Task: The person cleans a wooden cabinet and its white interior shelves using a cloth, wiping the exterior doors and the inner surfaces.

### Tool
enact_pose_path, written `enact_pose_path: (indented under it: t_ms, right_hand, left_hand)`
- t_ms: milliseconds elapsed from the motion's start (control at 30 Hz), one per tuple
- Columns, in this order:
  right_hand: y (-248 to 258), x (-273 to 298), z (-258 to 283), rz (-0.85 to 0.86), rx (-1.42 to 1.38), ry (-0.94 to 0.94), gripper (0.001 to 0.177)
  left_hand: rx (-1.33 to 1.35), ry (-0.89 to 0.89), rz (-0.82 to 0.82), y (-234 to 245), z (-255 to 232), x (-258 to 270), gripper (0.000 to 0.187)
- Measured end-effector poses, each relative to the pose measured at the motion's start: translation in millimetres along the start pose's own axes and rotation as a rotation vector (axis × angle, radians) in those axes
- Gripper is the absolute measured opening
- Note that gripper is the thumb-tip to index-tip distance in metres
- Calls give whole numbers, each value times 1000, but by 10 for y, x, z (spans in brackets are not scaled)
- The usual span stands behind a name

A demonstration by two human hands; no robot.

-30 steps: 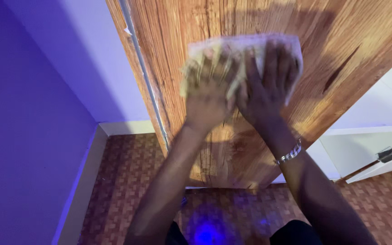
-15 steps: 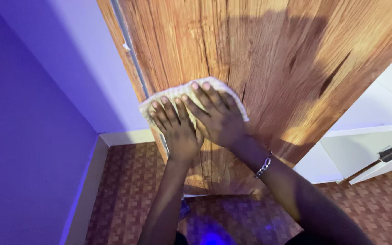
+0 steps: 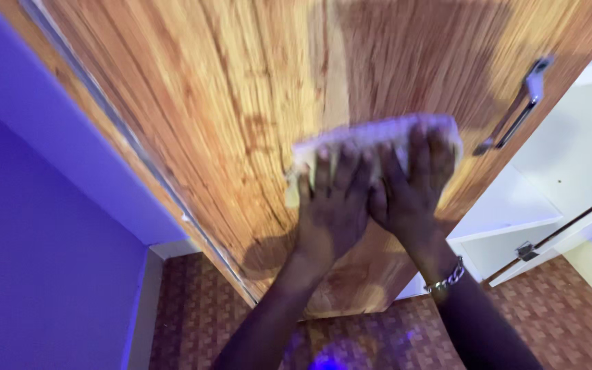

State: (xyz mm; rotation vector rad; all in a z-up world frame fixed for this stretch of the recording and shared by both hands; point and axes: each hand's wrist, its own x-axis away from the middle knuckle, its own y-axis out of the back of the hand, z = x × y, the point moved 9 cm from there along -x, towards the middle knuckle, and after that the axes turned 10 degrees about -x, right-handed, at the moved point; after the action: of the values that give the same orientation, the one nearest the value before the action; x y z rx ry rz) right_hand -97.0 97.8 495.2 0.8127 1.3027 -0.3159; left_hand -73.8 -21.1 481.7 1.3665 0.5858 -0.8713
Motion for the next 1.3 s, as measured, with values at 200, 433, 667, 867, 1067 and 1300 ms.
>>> enact_pose_path:
  t_ms: [200, 433, 667, 867, 1067, 1300]
  right_hand:
    - [175, -471, -82, 6, 32, 5, 53]
    - [581, -2086, -65, 23, -39, -66, 54]
    - [552, -1930, -202, 156, 23, -69, 53]
    - [1308, -3128, -861, -33, 60, -221, 52]
    - [1820, -3986, -1118, -68, 46, -207, 58]
    - [1586, -3247, -794, 60, -6, -181, 58]
  left_hand:
    - [81, -43, -87, 373, 99, -525, 52]
    - [97, -13, -21, 1256, 551, -1896, 54]
    - [-5, -39, -37, 1259, 288, -1889, 53]
    - [-108, -69, -110, 1795, -73, -3321, 51]
    - [136, -80, -20, 2346, -172, -4267, 50]
    - [120, -157, 27, 2206, -159, -3604, 58]
